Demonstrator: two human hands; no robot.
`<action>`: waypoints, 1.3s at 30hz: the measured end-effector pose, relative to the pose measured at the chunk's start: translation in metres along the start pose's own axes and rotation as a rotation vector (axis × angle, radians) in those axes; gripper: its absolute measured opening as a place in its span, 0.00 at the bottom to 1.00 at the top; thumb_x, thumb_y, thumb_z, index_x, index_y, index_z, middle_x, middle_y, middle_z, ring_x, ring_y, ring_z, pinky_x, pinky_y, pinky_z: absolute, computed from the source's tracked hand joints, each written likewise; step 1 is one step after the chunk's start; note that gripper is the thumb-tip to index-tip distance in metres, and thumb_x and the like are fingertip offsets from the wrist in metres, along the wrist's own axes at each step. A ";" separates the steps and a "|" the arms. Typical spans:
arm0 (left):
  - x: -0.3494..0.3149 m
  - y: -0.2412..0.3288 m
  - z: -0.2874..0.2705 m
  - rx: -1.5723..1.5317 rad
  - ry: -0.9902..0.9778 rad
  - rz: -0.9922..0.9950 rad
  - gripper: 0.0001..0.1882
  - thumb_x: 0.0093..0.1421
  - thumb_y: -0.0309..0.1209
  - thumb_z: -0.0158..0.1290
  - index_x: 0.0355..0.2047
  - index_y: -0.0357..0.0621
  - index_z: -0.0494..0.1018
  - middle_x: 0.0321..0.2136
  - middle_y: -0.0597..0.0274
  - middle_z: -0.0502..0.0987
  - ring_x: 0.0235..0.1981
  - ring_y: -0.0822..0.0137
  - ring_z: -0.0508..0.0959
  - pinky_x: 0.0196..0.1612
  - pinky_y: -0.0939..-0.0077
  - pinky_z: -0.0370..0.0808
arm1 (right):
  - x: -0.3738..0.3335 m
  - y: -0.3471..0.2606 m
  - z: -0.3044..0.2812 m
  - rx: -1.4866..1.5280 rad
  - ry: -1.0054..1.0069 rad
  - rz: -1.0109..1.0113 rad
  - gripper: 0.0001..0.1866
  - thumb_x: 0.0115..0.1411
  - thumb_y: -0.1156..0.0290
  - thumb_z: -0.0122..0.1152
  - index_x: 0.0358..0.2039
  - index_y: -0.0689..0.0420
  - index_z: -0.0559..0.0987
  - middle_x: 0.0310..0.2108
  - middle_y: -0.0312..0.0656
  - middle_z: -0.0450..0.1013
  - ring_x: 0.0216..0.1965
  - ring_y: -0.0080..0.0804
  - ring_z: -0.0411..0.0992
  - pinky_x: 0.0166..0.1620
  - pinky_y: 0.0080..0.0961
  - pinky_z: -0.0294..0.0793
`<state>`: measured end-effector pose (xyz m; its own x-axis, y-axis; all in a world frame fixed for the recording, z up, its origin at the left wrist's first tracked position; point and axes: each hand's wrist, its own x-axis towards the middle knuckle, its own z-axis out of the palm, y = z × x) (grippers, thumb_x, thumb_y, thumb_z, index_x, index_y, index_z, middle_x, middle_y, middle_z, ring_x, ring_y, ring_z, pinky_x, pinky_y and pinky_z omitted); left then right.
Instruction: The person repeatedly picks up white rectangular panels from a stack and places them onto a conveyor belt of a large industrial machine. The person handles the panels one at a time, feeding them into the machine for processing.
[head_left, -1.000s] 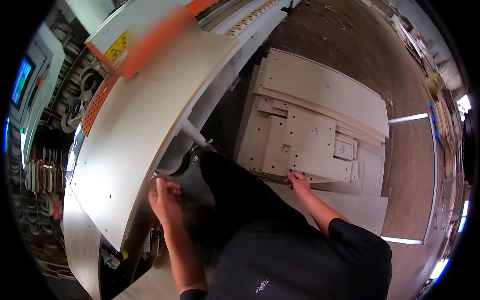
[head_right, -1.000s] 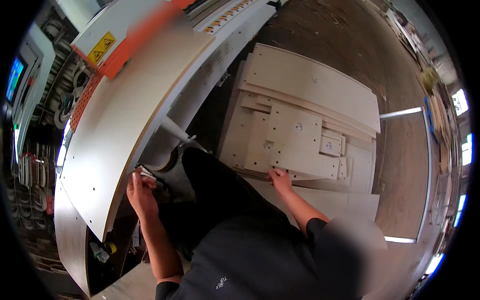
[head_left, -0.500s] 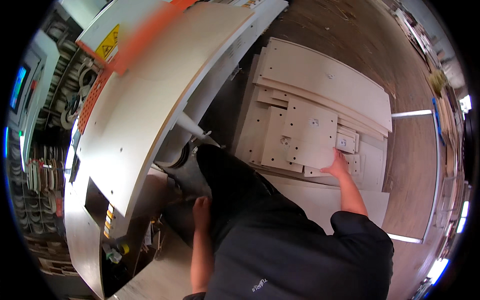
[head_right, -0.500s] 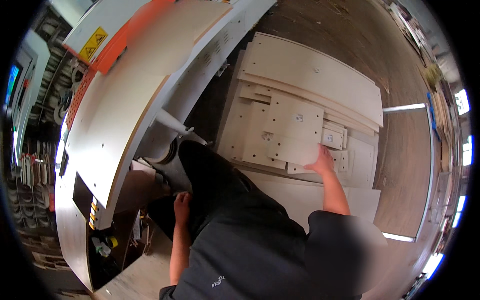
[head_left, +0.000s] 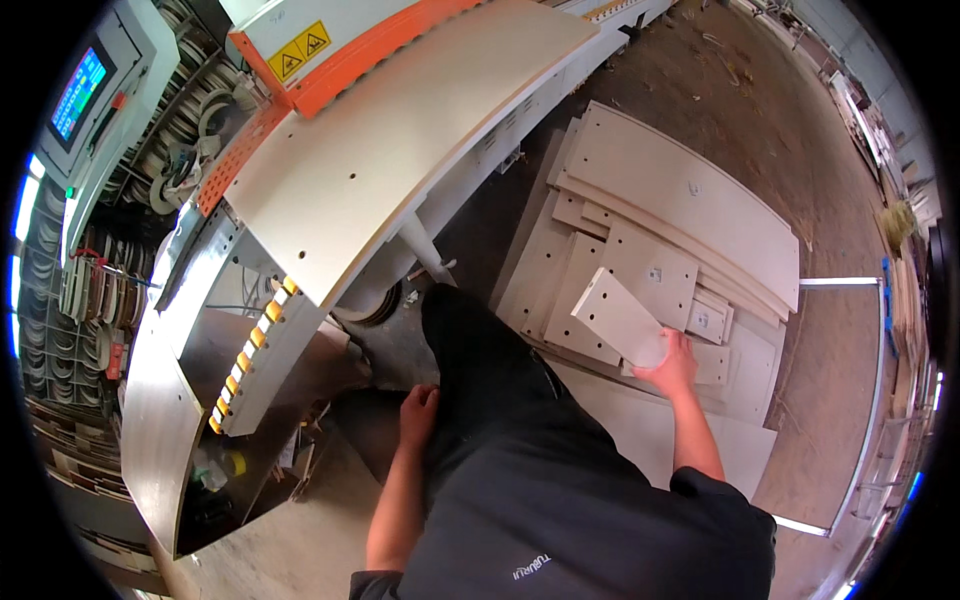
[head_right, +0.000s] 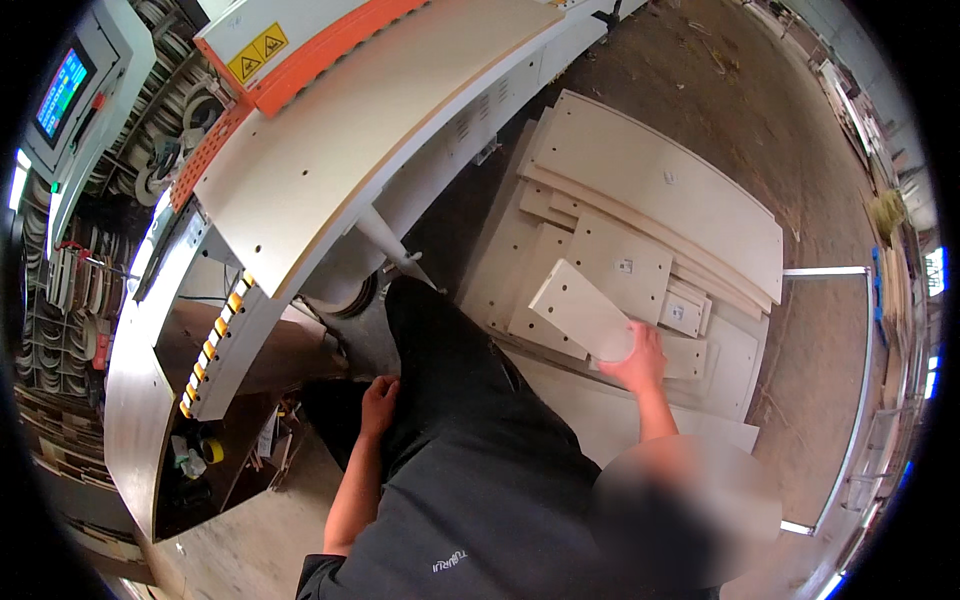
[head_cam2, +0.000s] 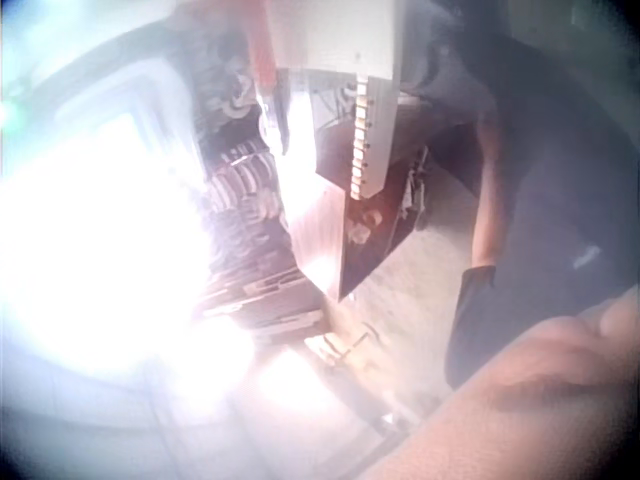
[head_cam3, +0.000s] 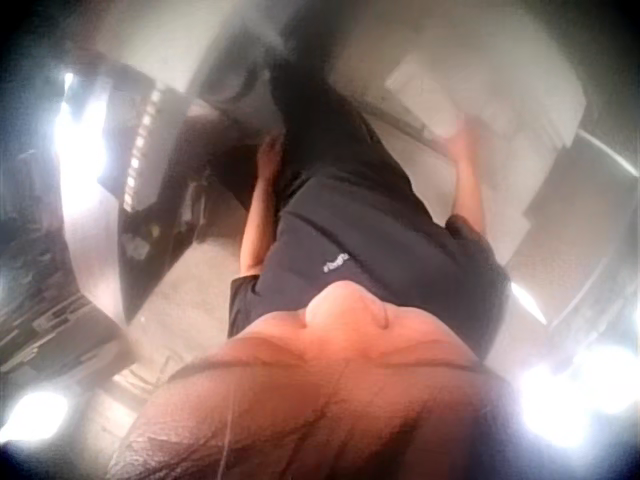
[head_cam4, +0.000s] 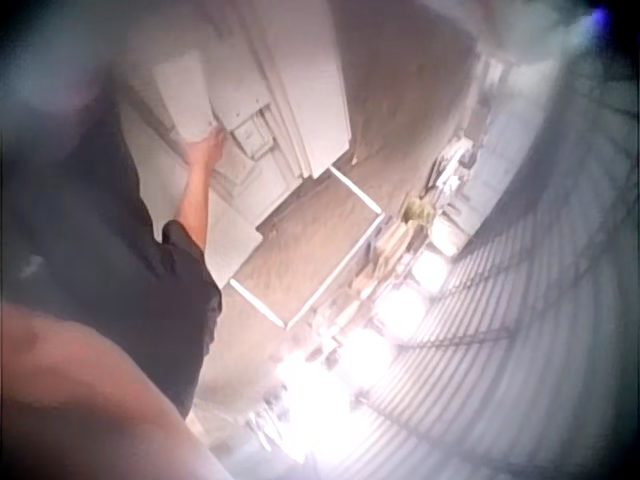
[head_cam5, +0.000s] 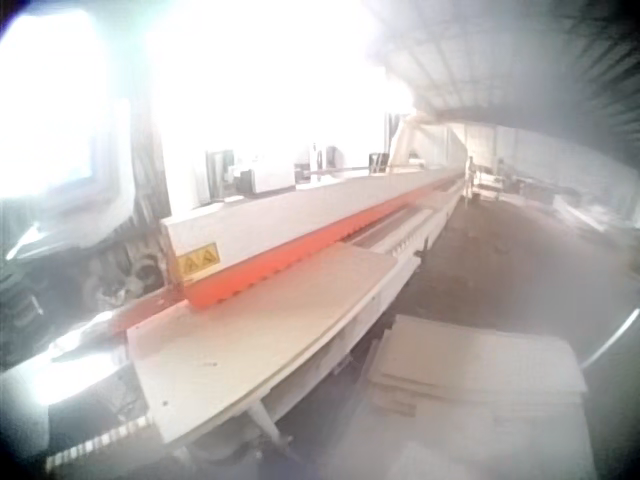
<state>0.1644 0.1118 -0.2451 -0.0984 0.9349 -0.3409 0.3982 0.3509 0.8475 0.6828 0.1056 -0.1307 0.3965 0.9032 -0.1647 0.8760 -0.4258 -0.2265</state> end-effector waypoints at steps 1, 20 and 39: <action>-0.001 0.003 0.000 -0.003 0.005 -0.004 0.12 0.67 0.33 0.58 0.45 0.39 0.79 0.35 0.55 0.84 0.40 0.66 0.83 0.46 0.70 0.77 | 0.001 -0.007 0.000 0.101 0.060 -0.062 0.51 0.34 0.56 0.84 0.59 0.50 0.66 0.58 0.43 0.68 0.62 0.45 0.66 0.58 0.44 0.75; -0.066 0.226 -0.057 0.280 -0.019 0.723 0.38 0.38 0.38 0.79 0.49 0.47 0.71 0.68 0.43 0.64 0.67 0.41 0.66 0.65 0.52 0.70 | -0.024 -0.265 -0.025 1.489 -0.770 -1.050 0.56 0.42 0.57 0.88 0.69 0.58 0.66 0.67 0.46 0.66 0.67 0.42 0.65 0.68 0.39 0.65; -0.114 0.239 -0.268 0.721 0.603 0.592 0.30 0.33 0.33 0.74 0.38 0.48 0.72 0.55 0.47 0.72 0.57 0.44 0.72 0.57 0.49 0.71 | -0.029 -0.265 0.075 0.903 -0.689 -0.835 0.33 0.54 0.62 0.79 0.57 0.58 0.74 0.49 0.44 0.81 0.47 0.32 0.81 0.53 0.30 0.80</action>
<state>0.0263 0.1034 0.1057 -0.0669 0.8860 0.4588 0.9468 -0.0886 0.3092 0.4189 0.1885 -0.1378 -0.5871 0.8080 -0.0489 0.2038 0.0891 -0.9749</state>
